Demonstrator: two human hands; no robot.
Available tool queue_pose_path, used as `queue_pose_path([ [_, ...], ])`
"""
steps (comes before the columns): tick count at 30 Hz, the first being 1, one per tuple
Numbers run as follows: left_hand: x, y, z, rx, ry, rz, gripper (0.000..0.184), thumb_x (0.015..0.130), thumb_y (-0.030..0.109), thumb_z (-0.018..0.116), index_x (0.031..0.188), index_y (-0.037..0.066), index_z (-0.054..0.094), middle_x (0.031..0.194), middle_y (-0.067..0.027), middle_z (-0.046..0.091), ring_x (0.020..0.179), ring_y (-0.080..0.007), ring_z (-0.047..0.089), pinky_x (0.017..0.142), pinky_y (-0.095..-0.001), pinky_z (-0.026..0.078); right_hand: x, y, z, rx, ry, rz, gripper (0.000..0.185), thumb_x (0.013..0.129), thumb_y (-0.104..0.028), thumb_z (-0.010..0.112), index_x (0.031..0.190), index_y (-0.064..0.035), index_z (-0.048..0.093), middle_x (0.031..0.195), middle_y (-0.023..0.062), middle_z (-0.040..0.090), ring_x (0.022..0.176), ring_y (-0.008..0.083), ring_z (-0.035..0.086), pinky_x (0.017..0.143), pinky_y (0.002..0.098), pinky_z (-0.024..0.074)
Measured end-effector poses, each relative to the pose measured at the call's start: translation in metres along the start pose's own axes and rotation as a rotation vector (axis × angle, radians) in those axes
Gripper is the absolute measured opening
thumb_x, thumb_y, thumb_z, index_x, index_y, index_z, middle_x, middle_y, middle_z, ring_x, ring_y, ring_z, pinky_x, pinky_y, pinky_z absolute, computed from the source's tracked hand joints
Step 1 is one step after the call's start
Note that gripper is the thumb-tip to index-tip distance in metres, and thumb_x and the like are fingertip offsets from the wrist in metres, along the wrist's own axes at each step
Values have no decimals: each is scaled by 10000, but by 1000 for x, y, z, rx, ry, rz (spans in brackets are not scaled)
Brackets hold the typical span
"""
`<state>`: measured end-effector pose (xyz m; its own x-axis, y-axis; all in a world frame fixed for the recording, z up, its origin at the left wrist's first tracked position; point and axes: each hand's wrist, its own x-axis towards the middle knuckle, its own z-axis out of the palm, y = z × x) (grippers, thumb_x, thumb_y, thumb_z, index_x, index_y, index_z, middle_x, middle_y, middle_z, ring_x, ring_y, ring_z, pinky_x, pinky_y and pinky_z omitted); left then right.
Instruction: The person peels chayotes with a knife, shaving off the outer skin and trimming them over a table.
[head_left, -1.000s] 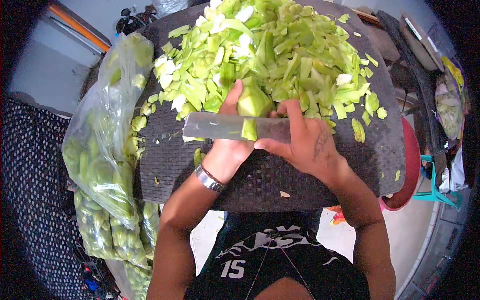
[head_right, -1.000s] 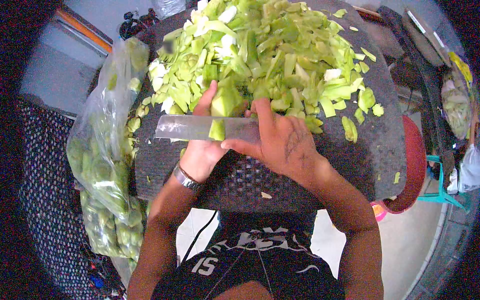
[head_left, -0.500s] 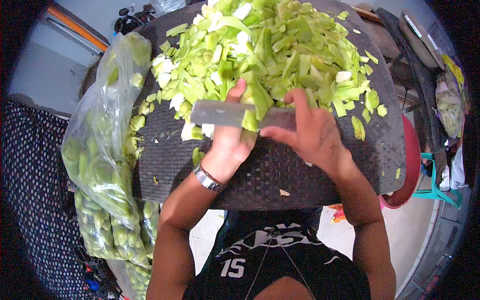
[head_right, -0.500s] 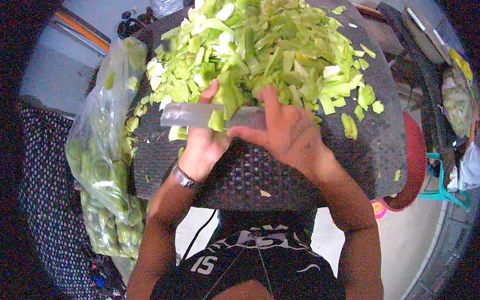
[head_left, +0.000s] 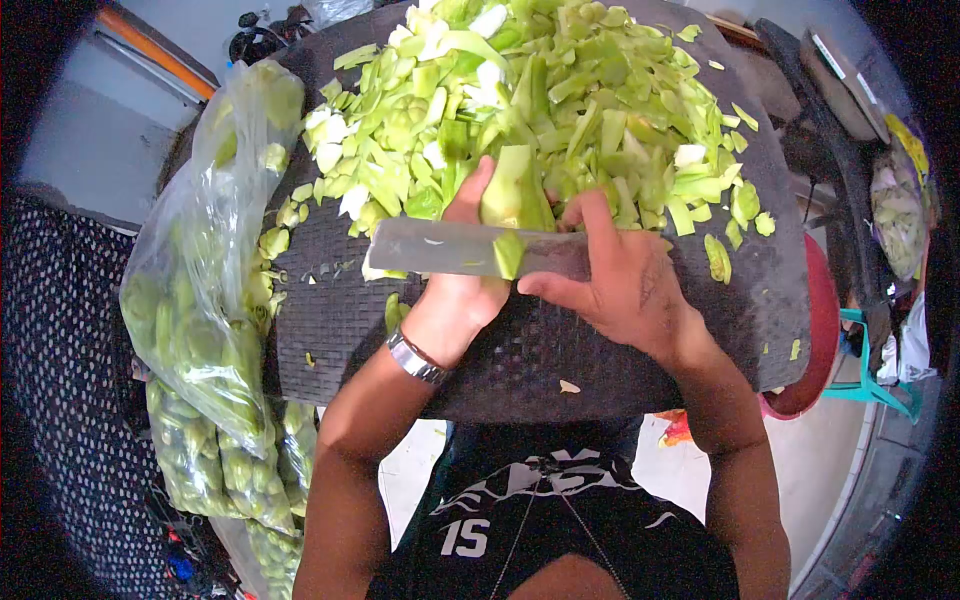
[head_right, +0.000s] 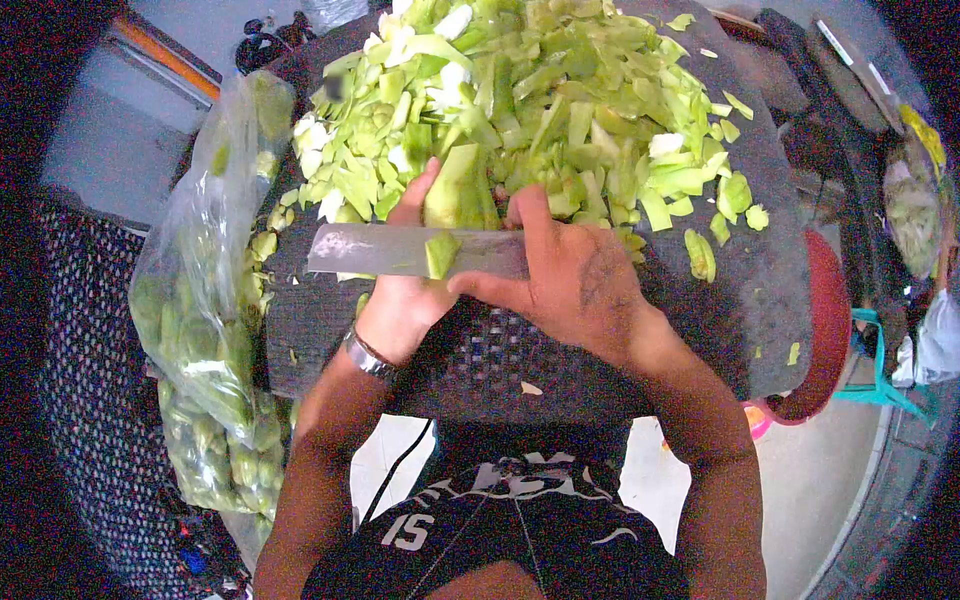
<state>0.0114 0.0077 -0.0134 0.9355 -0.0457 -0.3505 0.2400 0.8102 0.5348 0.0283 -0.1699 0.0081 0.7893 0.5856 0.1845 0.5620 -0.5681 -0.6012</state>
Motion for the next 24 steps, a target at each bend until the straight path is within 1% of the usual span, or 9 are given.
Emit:
queue_pose_path([
  [3,3,-3,-12,71,-31,18,498,1021,499,511,1308,105,614,1155,-123,703,1060,-281,690,995,-464,533,0,-2,-4,-23,-13,-13,709,811,-583,787,1163,-67,450,755,203,655,766,478,686,637,517,524],
  [12,2,-5,-9,137,11,105,518,1033,518,494,1329,107,605,1207,-109,696,1054,-279,692,981,-461,542,-1,0,1,-41,9,-23,747,788,-596,799,1175,-61,450,777,211,663,780,478,688,655,504,531],
  [14,3,-5,-3,145,52,138,515,1040,515,479,1325,102,598,1165,-106,697,1022,-279,697,907,-443,572,2,6,-3,-22,36,-32,753,786,-607,794,1175,-62,449,781,219,665,796,482,686,668,504,531],
  [17,0,0,-13,193,23,104,509,1046,509,466,1319,97,589,1099,-101,694,976,-276,701,781,-407,598,8,19,-8,-96,73,-3,811,813,-703,703,1187,-27,457,806,251,685,803,478,701,694,548,555],
  [20,-12,3,6,215,-24,30,503,1046,503,485,1293,77,586,999,-105,698,858,-263,716,586,-362,575,25,53,-29,-83,128,335,749,872,-704,640,1135,-19,487,785,263,667,806,486,685,701,540,536],
  [21,-15,4,14,214,-36,6,502,1045,502,496,1281,67,586,960,-107,700,807,-257,722,511,-347,560,24,61,-35,-48,130,398,659,918,-639,623,1127,-29,488,778,252,661,776,444,683,692,512,526],
  [22,-14,7,7,202,-119,-22,502,1043,505,499,1289,74,576,997,-101,696,841,-246,711,583,-383,576,23,67,-42,-15,132,458,569,963,-575,605,1119,-39,490,771,241,654,746,403,681,683,484,517],
  [23,-12,8,9,200,-82,5,490,1048,495,487,1299,85,579,1019,-94,697,887,-247,705,654,-398,576,25,69,-48,17,133,510,482,1009,-510,587,1111,-49,492,764,230,648,717,361,678,674,457,507],
  [24,-10,9,10,197,-38,32,478,1054,486,474,1308,96,583,1041,-88,698,932,-249,699,726,-413,576,24,62,-49,-11,134,546,487,1027,-521,554,1077,-39,511,740,191,639,674,304,635,664,423,496],
])
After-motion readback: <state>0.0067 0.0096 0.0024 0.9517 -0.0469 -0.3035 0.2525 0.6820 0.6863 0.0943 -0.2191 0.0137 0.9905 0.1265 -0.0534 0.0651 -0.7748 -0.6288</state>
